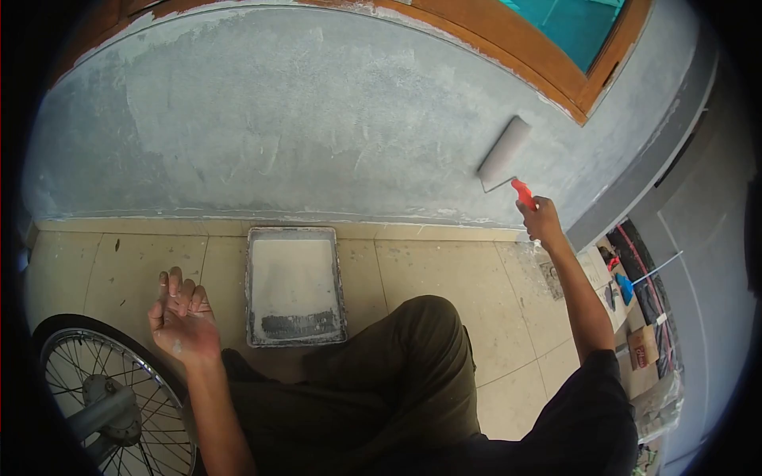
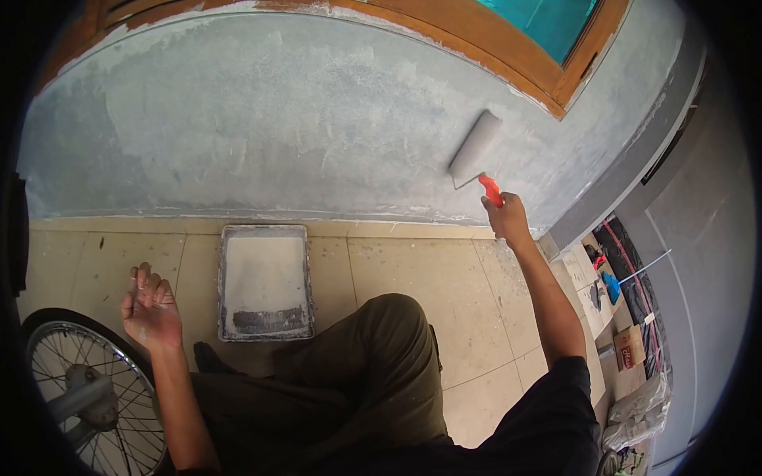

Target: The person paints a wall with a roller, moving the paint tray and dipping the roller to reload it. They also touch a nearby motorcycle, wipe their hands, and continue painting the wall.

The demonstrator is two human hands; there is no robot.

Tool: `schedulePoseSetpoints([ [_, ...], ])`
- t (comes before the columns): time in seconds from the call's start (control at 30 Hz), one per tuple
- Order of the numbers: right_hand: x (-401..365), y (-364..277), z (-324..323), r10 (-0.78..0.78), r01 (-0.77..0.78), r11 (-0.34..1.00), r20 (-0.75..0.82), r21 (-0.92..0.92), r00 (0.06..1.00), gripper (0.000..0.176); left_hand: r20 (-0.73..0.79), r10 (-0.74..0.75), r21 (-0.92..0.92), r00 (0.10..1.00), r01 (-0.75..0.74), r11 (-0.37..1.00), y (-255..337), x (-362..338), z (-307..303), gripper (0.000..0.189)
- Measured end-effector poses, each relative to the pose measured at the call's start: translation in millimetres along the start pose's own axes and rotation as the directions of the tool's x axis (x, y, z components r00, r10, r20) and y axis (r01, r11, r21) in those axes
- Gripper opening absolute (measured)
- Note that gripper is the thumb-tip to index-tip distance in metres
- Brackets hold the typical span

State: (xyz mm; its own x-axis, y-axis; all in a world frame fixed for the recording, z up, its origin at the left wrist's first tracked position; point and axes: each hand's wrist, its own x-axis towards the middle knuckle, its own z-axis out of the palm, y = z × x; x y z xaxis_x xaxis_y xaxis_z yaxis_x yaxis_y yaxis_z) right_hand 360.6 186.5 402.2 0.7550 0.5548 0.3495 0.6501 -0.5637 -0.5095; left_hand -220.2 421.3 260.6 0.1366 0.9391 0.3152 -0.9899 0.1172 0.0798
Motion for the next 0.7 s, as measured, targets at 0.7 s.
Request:
schedulePoseSetpoints([
  [0.7,-65.5,-248.6,243.7,-0.591,0.588,0.798,0.362,0.133,0.721,0.040,-0.171,0.132,0.057,0.976,-0.124,0.991,37.2,-4.3,-46.8,0.032],
])
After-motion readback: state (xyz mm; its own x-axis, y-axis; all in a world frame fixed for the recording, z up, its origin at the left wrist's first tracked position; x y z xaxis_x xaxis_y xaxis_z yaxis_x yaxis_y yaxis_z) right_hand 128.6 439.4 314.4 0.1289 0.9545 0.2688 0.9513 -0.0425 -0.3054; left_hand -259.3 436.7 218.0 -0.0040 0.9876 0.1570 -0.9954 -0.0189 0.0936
